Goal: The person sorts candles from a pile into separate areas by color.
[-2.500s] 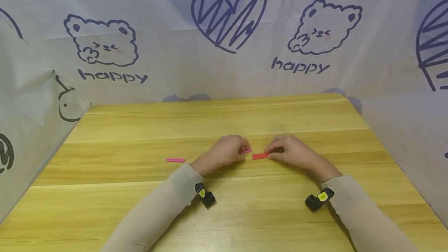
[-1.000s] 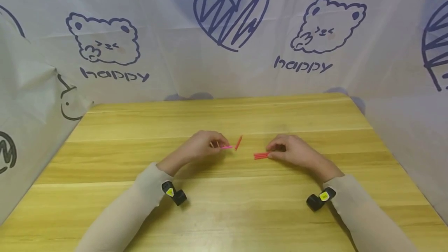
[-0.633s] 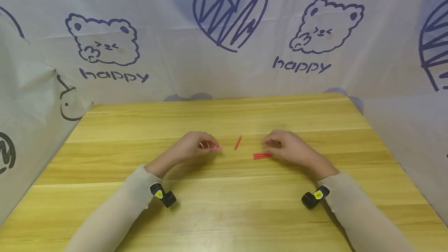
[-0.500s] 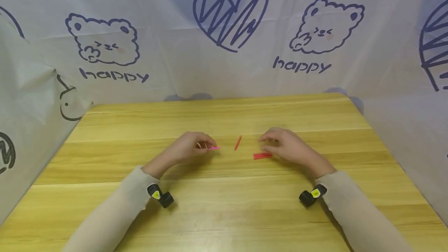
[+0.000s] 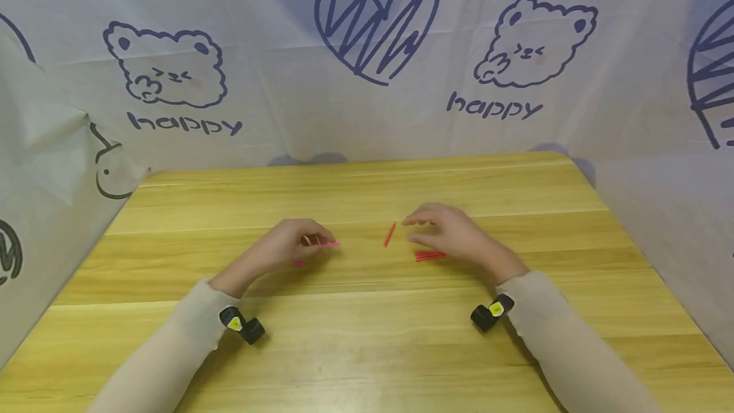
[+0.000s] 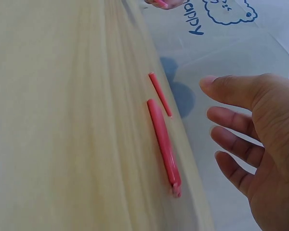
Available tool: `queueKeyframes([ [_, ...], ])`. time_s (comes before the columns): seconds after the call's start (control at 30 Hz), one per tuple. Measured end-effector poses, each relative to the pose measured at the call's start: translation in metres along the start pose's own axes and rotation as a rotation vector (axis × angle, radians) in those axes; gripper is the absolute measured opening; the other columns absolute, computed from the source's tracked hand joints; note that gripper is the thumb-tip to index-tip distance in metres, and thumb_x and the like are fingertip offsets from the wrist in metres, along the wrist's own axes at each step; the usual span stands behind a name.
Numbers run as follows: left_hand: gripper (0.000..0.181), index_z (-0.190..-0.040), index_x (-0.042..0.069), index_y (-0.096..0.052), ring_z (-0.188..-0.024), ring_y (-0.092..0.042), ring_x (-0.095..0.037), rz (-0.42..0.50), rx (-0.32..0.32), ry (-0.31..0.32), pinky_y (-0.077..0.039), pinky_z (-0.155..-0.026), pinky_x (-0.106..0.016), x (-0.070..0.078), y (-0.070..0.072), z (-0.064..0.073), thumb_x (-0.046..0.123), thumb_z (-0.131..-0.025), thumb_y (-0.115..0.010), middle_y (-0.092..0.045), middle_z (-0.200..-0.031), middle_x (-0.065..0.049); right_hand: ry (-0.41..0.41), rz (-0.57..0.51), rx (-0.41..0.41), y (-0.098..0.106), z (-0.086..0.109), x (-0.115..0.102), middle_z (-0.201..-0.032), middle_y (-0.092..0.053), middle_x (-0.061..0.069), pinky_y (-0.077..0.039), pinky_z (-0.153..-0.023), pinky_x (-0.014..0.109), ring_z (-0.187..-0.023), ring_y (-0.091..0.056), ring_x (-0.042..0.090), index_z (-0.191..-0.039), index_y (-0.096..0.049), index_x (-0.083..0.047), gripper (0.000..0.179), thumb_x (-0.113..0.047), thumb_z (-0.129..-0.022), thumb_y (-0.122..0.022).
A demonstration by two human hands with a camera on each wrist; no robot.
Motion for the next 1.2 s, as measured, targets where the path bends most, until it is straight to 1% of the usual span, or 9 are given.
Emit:
queueKeyframes([
  [0.17,0.017,-0.107,0.014,-0.074,-0.077,-0.057,-0.008,0.009,0.009,0.002,-0.050,-0.069,-0.025,-0.008,0.001,0.007,0.008,-0.092,-0.068,-0.067,-0.092,0.003,0.018,0.003,-0.010,-0.002,-0.008,-0.003,-0.116,-0.064,0.000,-0.047,-0.093,0.044,-0.109,-0.058,0.022,-0.119,-0.071,-0.014,0.031,-0.027,-0.090,-0.072],
  [0.27,0.016,-0.106,0.014,-0.073,-0.078,-0.057,-0.008,0.019,0.020,0.009,-0.050,-0.069,-0.025,-0.013,0.002,0.010,0.008,-0.092,-0.068,-0.067,-0.092,0.003,0.046,0.008,-0.016,-0.003,-0.014,-0.006,-0.115,-0.065,0.000,-0.046,-0.095,0.045,-0.109,-0.058,0.022,-0.117,-0.072,-0.014,0.030,-0.025,-0.089,-0.074],
  [0.4,0.016,-0.107,0.014,-0.073,-0.078,-0.058,-0.009,0.036,0.010,0.037,-0.051,-0.069,-0.026,-0.017,0.003,0.013,0.008,-0.093,-0.067,-0.067,-0.094,0.003,0.077,0.015,-0.031,-0.006,-0.021,-0.009,-0.113,-0.066,0.002,-0.045,-0.096,0.045,-0.108,-0.059,0.023,-0.116,-0.072,-0.012,0.030,-0.022,-0.087,-0.076],
  [0.47,0.016,-0.107,0.013,-0.074,-0.077,-0.059,-0.009,0.039,0.001,0.052,-0.051,-0.070,-0.026,-0.019,0.003,0.015,0.008,-0.093,-0.067,-0.067,-0.094,0.004,0.079,0.013,-0.042,-0.008,-0.024,-0.010,-0.113,-0.066,0.002,-0.045,-0.096,0.045,-0.108,-0.059,0.023,-0.115,-0.072,-0.011,0.030,-0.020,-0.087,-0.077],
  [0.57,0.015,-0.107,0.013,-0.074,-0.078,-0.059,-0.009,0.035,-0.005,0.057,-0.051,-0.071,-0.027,-0.021,0.004,0.017,0.010,-0.093,-0.067,-0.067,-0.093,0.004,0.073,0.008,-0.060,-0.012,-0.026,-0.008,-0.113,-0.065,0.002,-0.044,-0.096,0.044,-0.108,-0.058,0.023,-0.114,-0.072,-0.010,0.030,-0.020,-0.086,-0.077],
  [0.7,0.014,-0.106,0.013,-0.074,-0.079,-0.060,-0.008,0.050,-0.010,0.066,-0.051,-0.072,-0.027,-0.026,0.004,0.020,0.012,-0.093,-0.068,-0.067,-0.093,0.002,0.059,0.010,-0.076,-0.016,-0.027,-0.006,-0.114,-0.064,0.001,-0.045,-0.096,0.045,-0.108,-0.058,0.023,-0.113,-0.073,-0.011,0.030,-0.021,-0.085,-0.078],
  [0.83,0.014,-0.106,0.012,-0.074,-0.078,-0.061,-0.007,0.057,-0.023,0.072,-0.052,-0.072,-0.026,-0.030,0.004,0.022,0.011,-0.093,-0.069,-0.069,-0.094,0.003,0.060,0.014,-0.086,-0.018,-0.029,-0.005,-0.114,-0.064,0.000,-0.045,-0.096,0.044,-0.108,-0.058,0.023,-0.112,-0.073,-0.012,0.028,-0.021,-0.085,-0.078],
  [1.0,0.016,-0.108,0.010,-0.074,-0.085,-0.063,-0.008,0.021,-0.011,0.052,-0.053,-0.078,-0.028,-0.032,0.004,0.025,0.011,-0.093,-0.067,-0.070,-0.100,0.001,0.065,0.012,-0.107,-0.019,-0.033,-0.007,-0.113,-0.065,0.000,-0.044,-0.097,0.043,-0.108,-0.058,0.022,-0.111,-0.073,-0.011,0.027,-0.020,-0.086,-0.077],
  [1.2,0.019,-0.111,0.008,-0.074,-0.098,-0.065,-0.016,-0.022,0.020,0.032,-0.052,-0.087,-0.036,-0.036,0.008,0.029,0.012,-0.094,-0.067,-0.071,-0.105,-0.002,0.065,0.032,-0.124,-0.021,-0.036,-0.004,-0.112,-0.065,0.000,-0.045,-0.096,0.042,-0.107,-0.058,0.021,-0.111,-0.073,-0.012,0.025,-0.020,-0.087,-0.076],
])
Point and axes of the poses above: each hand's wrist, its own z-axis away from the middle knuckle, its own y-axis out of the back of the hand, x = y × z, the point moved 3 cm from there along -z, towards the middle knuckle
